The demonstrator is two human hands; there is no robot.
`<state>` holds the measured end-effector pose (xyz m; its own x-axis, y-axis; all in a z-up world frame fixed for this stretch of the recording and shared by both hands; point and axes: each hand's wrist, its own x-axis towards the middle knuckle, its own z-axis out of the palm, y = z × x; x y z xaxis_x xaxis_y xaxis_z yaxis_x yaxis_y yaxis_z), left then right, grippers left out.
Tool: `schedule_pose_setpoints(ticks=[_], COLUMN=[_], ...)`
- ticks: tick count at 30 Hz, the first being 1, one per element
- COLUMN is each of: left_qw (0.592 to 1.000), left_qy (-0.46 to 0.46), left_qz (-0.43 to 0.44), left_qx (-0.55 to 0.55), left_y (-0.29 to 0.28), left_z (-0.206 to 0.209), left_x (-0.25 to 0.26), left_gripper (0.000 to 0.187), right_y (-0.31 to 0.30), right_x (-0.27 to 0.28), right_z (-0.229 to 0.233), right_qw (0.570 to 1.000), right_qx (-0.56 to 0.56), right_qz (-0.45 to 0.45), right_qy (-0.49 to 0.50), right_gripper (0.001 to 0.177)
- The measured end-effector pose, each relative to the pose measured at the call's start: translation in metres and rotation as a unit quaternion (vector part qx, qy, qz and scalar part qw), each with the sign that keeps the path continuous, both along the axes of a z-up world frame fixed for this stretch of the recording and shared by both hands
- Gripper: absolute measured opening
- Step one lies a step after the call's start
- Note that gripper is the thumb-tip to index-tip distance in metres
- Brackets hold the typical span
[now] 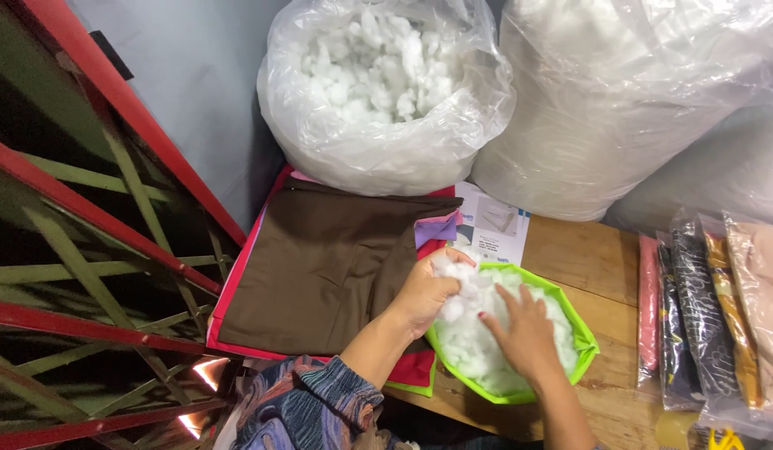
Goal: Stuffing a small green pillowcase with white fiberfill material from a large storage bag.
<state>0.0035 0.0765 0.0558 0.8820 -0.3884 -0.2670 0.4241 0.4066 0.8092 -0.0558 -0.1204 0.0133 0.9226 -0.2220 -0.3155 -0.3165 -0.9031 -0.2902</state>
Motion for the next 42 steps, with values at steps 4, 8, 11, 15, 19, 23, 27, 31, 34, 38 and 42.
schedule_pose_setpoints(ticks=[4,8,11,15,19,23,27,31,34,38,42], left_qw=[1.0,0.999,0.998,0.992,0.987,0.973,0.967,0.963,0.963,0.976,0.987], left_qy=[-0.015,0.003,0.014,0.006,0.006,0.006,-0.03,-0.017,-0.015,-0.037,0.049], left_qz=[-0.015,-0.042,-0.059,-0.114,-0.155,-0.227,-0.251,-0.264,-0.267,-0.215,-0.139], left_qx=[-0.003,0.011,0.003,-0.053,-0.028,-0.045,0.016,0.049,0.037,-0.003,-0.07], left_y=[-0.008,-0.013,-0.016,-0.018,-0.021,-0.026,-0.032,-0.029,-0.028,-0.029,-0.027], left_z=[-0.006,0.003,0.009,0.012,0.009,0.0,-0.007,0.016,0.016,-0.002,-0.004], left_x=[-0.004,-0.01,-0.01,-0.01,-0.012,-0.014,-0.018,-0.022,-0.02,-0.014,-0.011], left_gripper=[0.041,0.041,0.043,0.05,0.053,0.059,0.063,0.069,0.074,0.061,0.047], right_y=[0.031,0.028,0.019,-0.027,-0.016,-0.013,-0.023,-0.023,-0.028,-0.034,-0.029], right_x=[-0.004,-0.001,-0.003,-0.02,-0.028,-0.031,-0.035,-0.039,-0.037,-0.036,-0.037], right_z=[-0.004,-0.031,-0.013,-0.022,0.047,0.059,0.042,0.054,0.051,0.049,0.046], right_qw=[0.992,0.977,0.99,0.979,0.946,0.821,0.815,0.822,0.817,0.816,0.82], right_qx=[-0.046,-0.094,-0.029,0.151,0.263,0.512,0.53,0.517,0.517,0.515,0.52], right_qz=[0.015,0.064,0.05,-0.002,-0.15,-0.206,-0.184,-0.173,-0.168,-0.19,-0.136], right_qy=[0.114,0.18,0.132,-0.134,-0.12,-0.143,-0.147,-0.166,-0.195,-0.182,-0.197], right_gripper=[0.084,0.058,0.062,0.051,0.041,0.053,0.017,0.015,0.009,0.021,0.032])
